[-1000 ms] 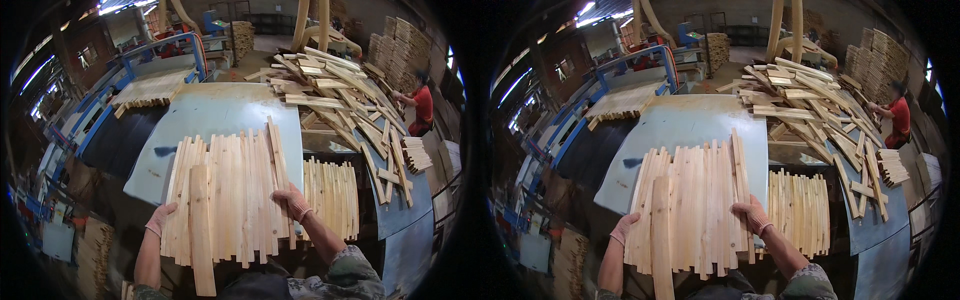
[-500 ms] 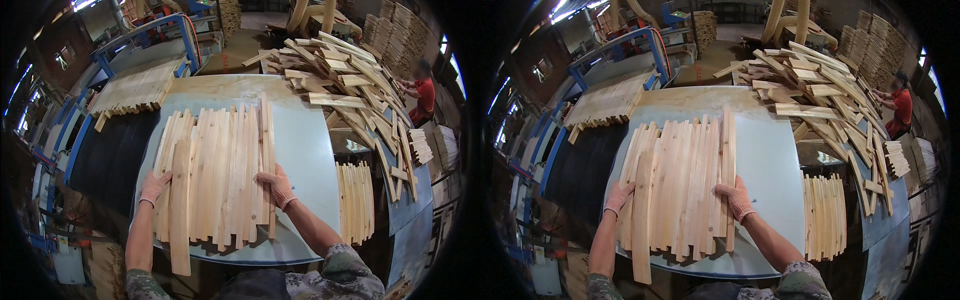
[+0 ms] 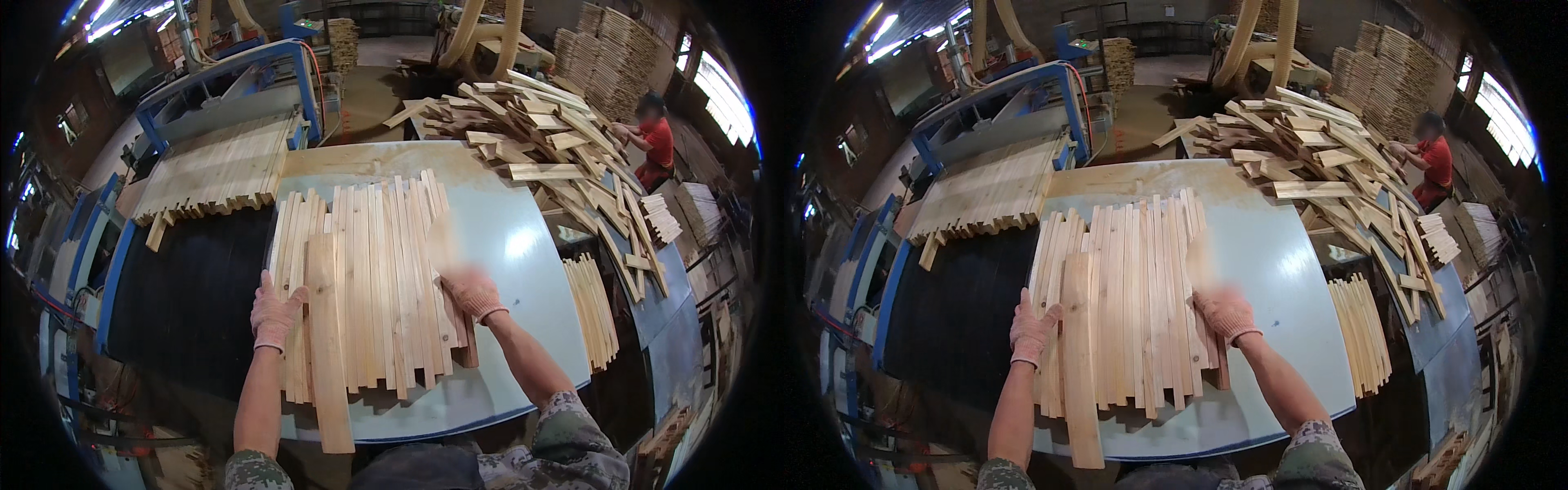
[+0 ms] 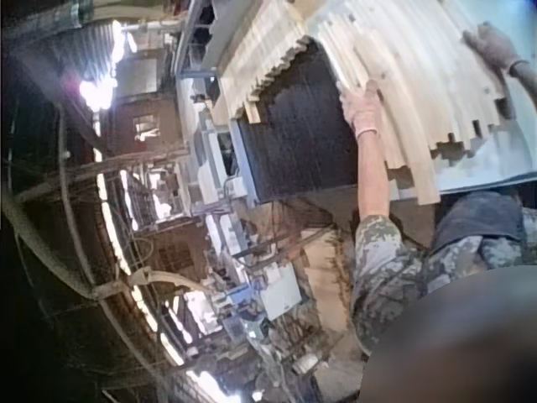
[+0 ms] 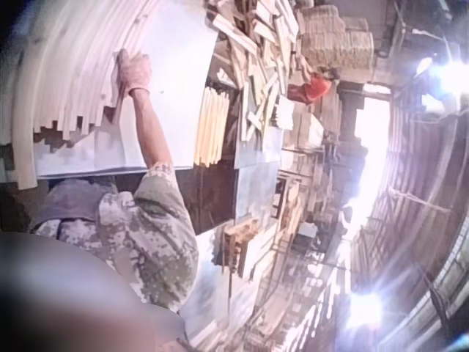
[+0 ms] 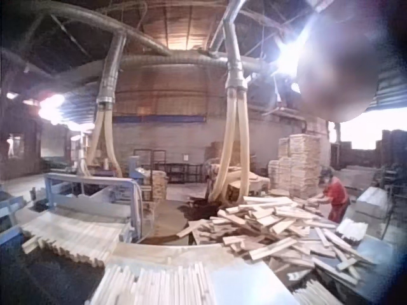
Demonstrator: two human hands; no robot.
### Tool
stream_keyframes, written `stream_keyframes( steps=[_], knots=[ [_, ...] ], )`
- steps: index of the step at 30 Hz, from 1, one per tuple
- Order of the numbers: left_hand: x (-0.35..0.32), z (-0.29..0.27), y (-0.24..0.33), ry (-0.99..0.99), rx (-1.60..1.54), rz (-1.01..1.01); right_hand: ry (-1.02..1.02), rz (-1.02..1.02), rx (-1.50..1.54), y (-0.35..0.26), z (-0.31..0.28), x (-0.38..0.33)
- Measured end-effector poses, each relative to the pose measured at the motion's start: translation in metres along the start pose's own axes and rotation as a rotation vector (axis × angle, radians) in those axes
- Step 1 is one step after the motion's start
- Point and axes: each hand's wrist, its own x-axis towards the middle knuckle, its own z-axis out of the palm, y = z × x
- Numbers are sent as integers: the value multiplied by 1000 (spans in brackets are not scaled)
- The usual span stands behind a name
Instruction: The person picks up stacks of light-colored wooden planks from a metal table and places them onto a conveyor belt. The person repeatedly gathers planks, aligns them, and moves them to the conveyor for processing.
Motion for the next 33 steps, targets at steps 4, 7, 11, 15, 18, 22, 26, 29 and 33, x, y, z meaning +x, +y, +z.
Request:
stream_keyframes(
  steps=[4, 7, 11, 15, 18, 22, 26, 29, 33],
  knots=[
    [7, 14, -21, 186, 36, 113, -34, -174, -120, 28, 18, 41],
    [-49, 3, 5, 209, 69, 422, 116, -317, -144, -5, -1, 72],
    [-159, 14, 84, -154, 116, 855, 333, -585, -34, -38, 5, 126],
    [-200, 79, 90, -47, 196, 757, 178, -628, -266, -116, -16, 156],
    [-201, 97, 92, 8, 195, 691, -39, -427, -283, -142, -22, 179],
    [-203, 102, 96, 31, 256, 678, -34, -451, -363, -137, -3, 208],
    [-204, 96, 105, 16, 325, 668, 0, -461, -294, -137, 4, 228],
    [-207, 95, 107, 86, 241, 677, 208, -549, 127, -134, -9, 219],
    [-210, 104, 110, 208, 84, 626, 4, -502, 946, -156, -101, 141]
  ],
)
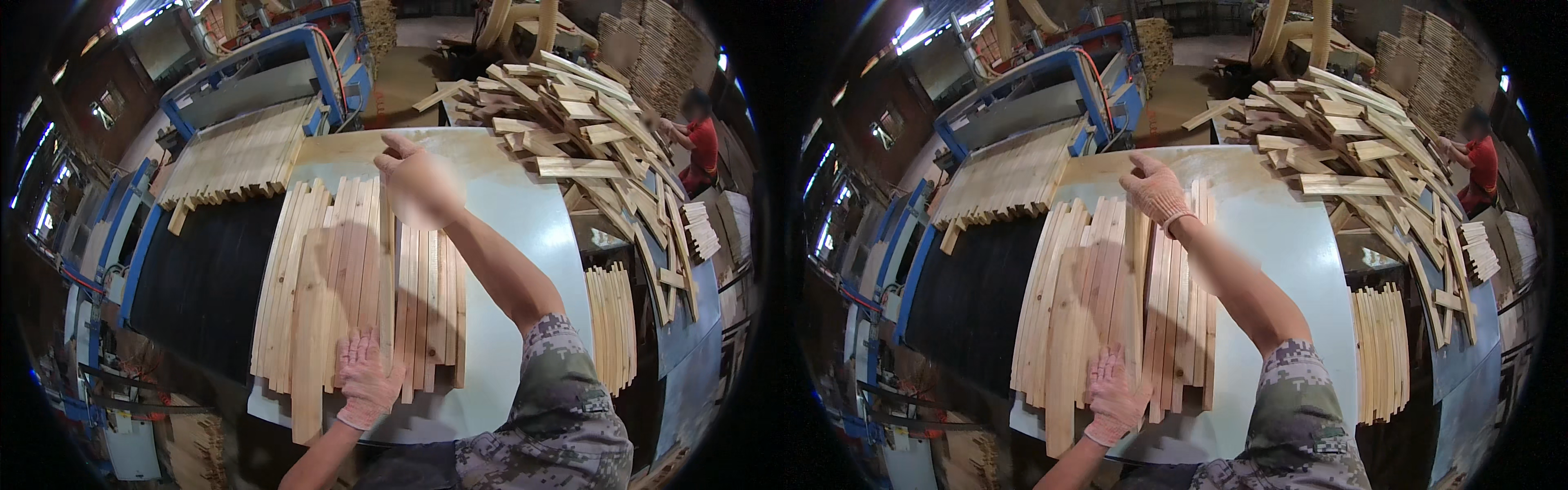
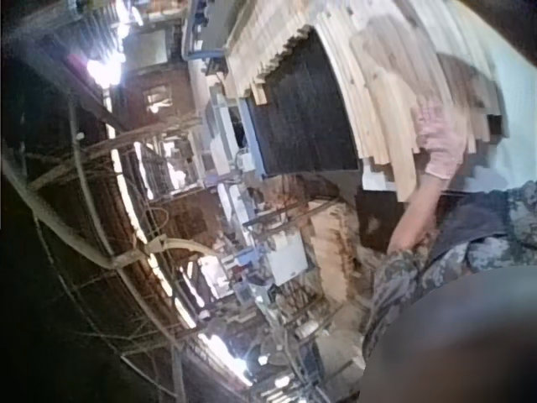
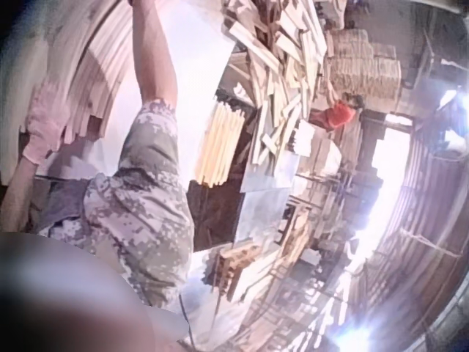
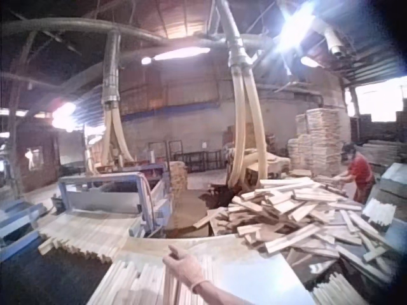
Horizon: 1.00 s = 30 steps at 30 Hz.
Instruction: The person picks up stacks of light-colored wooden planks from a metal table and places them onto a conveyor belt. The person repeatedly gathers planks, aligns them, and moves them to the conveyor for processing.
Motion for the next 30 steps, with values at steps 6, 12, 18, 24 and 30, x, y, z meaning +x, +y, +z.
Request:
stream_keyframes(
  steps=[6, 12, 18, 24, 30],
  knots=[
    [-8, -67, 22, -269, -1142, -383, -102, -22, 718, -41, -60, -1],
    [-32, -94, 19, -457, -1582, -533, -148, 38, 773, -48, -94, -43],
    [-56, -76, -1, -575, -1652, -461, -157, 27, 867, -42, -114, -77],
    [-63, -78, 24, -389, -985, -385, 9, 47, 643, -41, -122, -105],
    [-61, -71, 35, -314, -748, -265, -10, 46, 629, -31, -143, -122]
  ],
)
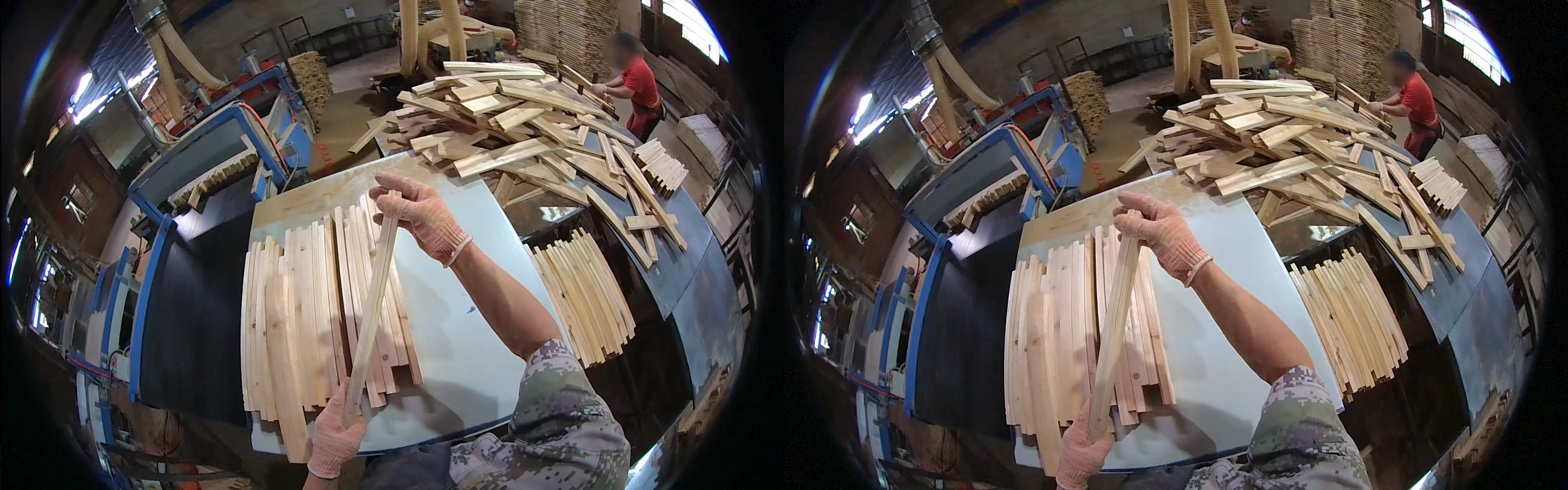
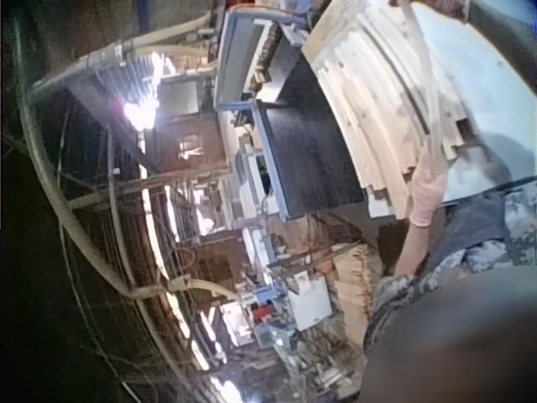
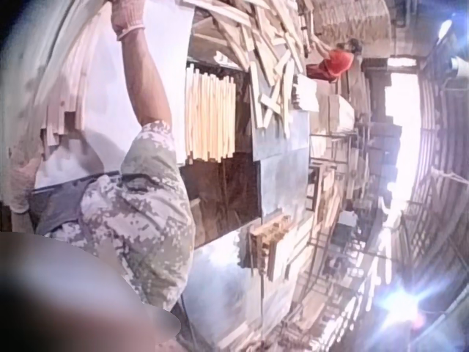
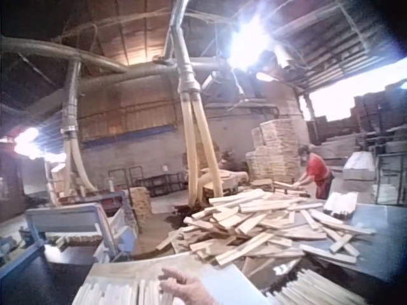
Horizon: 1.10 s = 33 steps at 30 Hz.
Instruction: The person picks up stacks of light-colored wooden planks from a metal table and places them onto a conveyor belt. The person repeatedly gathers planks, aligns them, and moves them to the conveyor for processing.
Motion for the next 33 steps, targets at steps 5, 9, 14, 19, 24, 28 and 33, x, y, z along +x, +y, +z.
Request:
stream_keyframes(
  steps=[5, 9, 14, 19, 24, 28, 33],
  knots=[
    [-4, -2, -8, -45, -59, -25, -38, 43, 6, 6, -14, -4],
    [-6, -2, -5, -102, -134, -190, -13, 56, 117, 7, -14, -5],
    [-2, 3, -5, -145, -218, -196, 9, 29, 95, 16, -18, 0],
    [-1, -6, -9, -183, -373, -235, -2, 51, 102, 24, -21, -2],
    [1, -7, -9, -241, -461, -267, 9, 22, 114, 32, -27, -10],
    [3, -6, -5, -277, -561, -266, 24, -21, 91, 39, -31, -18],
    [5, -5, -14, -310, -644, -251, 113, 73, -68, 50, -38, -32]
  ],
)
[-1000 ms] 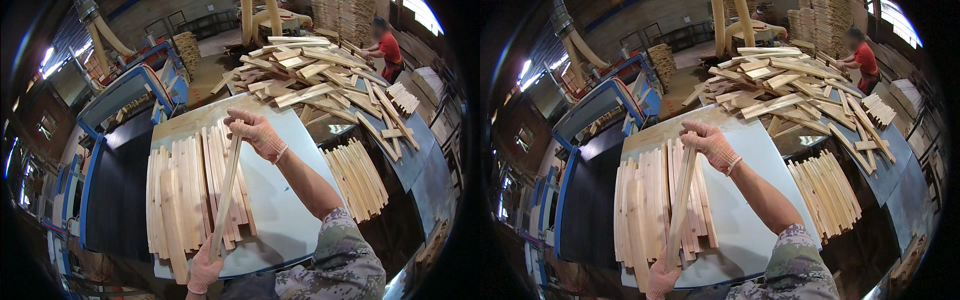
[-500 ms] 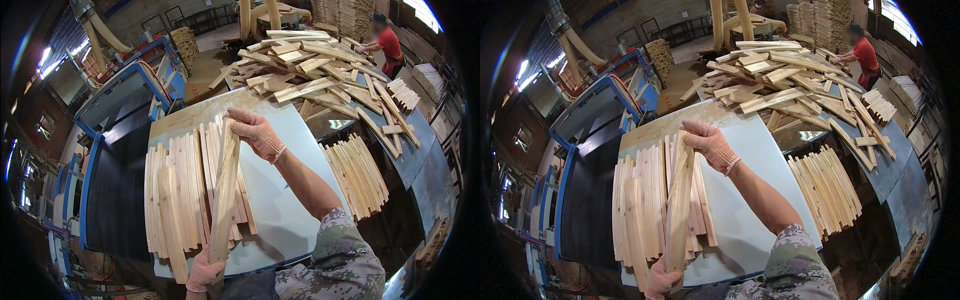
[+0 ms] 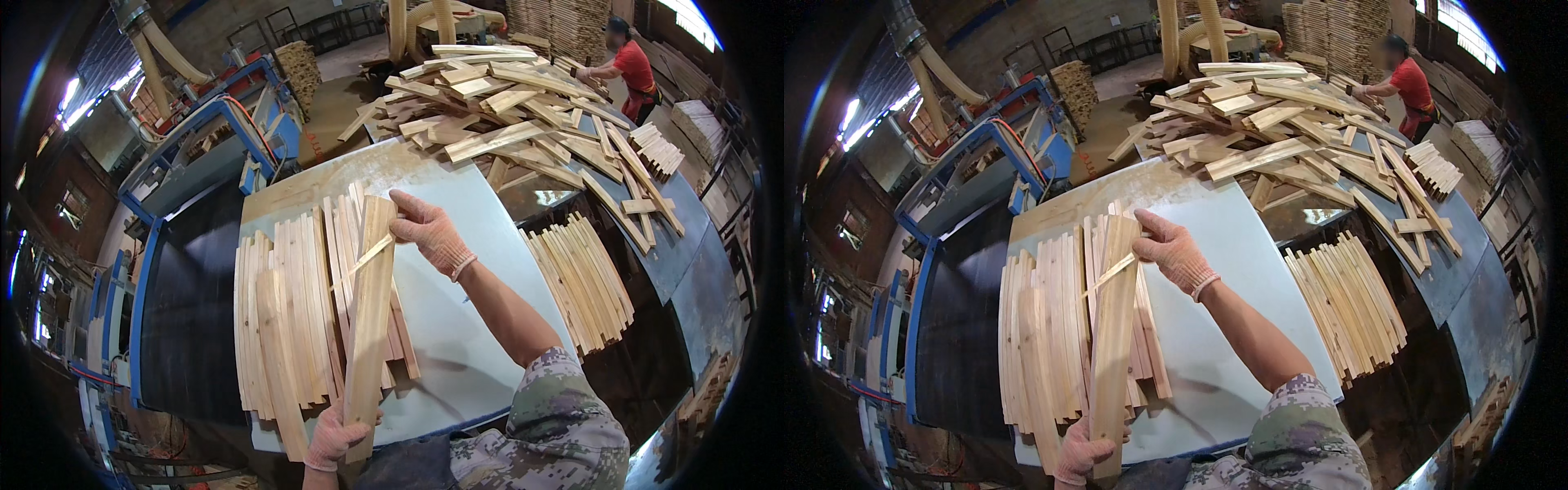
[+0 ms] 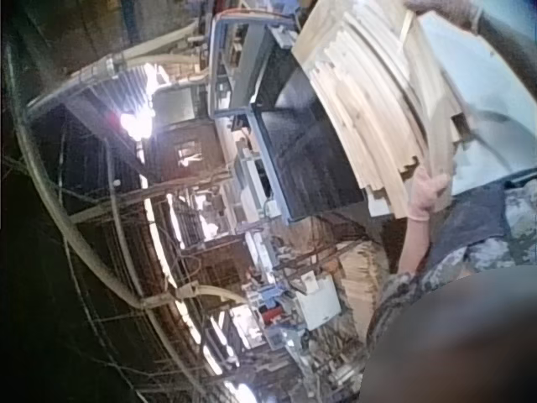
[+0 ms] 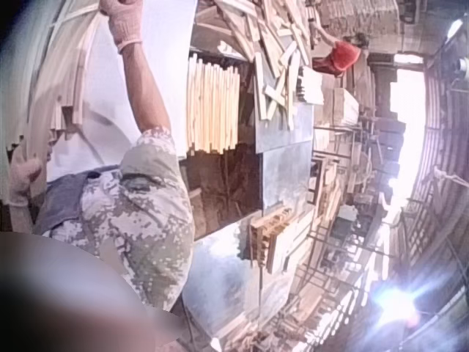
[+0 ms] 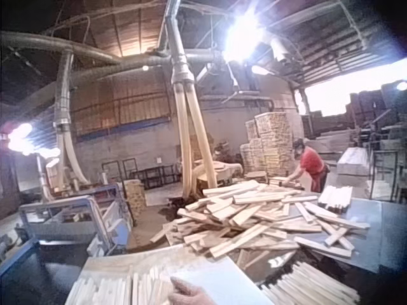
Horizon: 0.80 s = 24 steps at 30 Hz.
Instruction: The person picks up stacks of light-colored wooden planks from a metal table and places them onto a conveyor belt. The person repeatedly gathers planks, aligns them, and moves them to the conveyor for processing.
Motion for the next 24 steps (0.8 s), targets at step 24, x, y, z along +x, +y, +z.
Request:
stream_keyframes(
  steps=[24],
  knots=[
    [-13, 33, -25, -446, -187, -106, 364, 520, -243, -24, -68, -437]
  ],
)
